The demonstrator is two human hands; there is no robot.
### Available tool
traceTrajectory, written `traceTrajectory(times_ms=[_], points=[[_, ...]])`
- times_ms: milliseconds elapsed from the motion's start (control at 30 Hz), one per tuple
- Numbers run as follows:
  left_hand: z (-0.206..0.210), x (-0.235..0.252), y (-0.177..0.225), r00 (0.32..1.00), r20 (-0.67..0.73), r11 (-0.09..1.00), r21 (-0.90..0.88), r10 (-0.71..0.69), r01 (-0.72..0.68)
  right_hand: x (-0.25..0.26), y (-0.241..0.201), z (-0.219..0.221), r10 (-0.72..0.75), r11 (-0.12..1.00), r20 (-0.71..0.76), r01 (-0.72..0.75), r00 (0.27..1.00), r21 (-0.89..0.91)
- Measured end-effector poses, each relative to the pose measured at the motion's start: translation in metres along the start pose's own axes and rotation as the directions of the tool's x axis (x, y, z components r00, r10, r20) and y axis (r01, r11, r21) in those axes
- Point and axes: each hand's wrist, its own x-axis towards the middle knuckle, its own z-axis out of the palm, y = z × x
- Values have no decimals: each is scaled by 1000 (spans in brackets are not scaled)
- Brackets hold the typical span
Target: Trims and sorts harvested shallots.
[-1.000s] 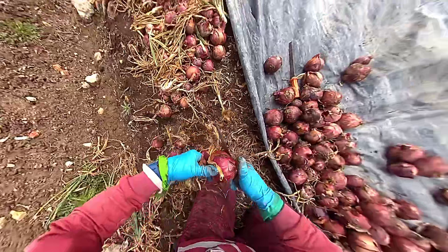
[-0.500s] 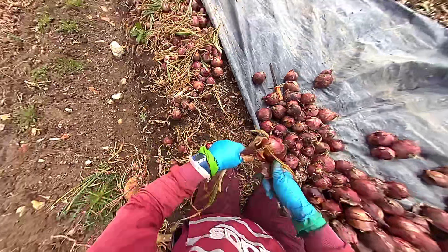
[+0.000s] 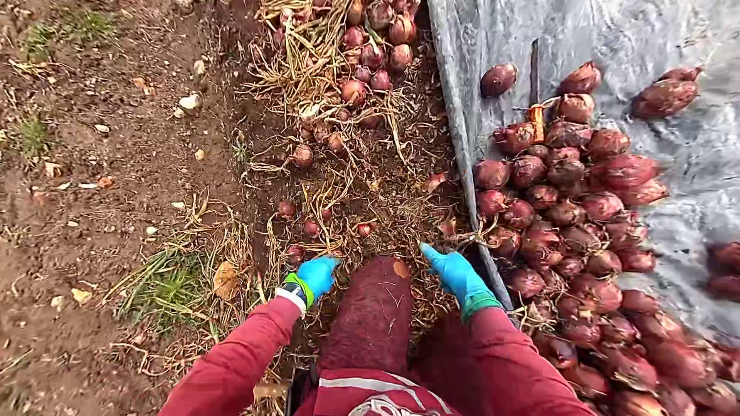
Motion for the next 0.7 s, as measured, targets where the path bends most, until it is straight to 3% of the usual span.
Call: traceTrajectory(times_ms=[100, 167, 233, 333, 433, 500, 600, 700], points=[[23, 78, 3, 990, 83, 992, 53, -116, 112, -6, 40, 11, 108, 993, 28, -109, 994, 51], [31, 92, 1, 978, 95, 982, 17, -187, 186, -45, 55, 13, 150, 962, 69, -162, 986, 221], [15, 106, 6, 974, 53, 968, -107, -221, 225, -64, 55, 11, 98, 900, 70, -118, 993, 420], [-21, 78, 41, 981, -19, 926, -335, -192, 175, -70, 48, 20, -18, 816, 125, -57, 992, 575], [-79, 13, 94, 999, -43, 896, -444, -9, -11, -80, 19, 35, -227, 821, 226, 61, 947, 568], [-102, -17, 119, 988, -68, 925, -348, 140, -155, -91, -8, 37, -393, 791, 226, 202, 892, 577], [-115, -54, 136, 943, -82, 944, -50, 322, -327, -116, -28, 31, -535, 728, 67, 419, 842, 543], [-127, -93, 148, 908, 0, 890, 200, 418, -410, -142, -22, 19, -569, 775, -48, 555, 821, 303]])
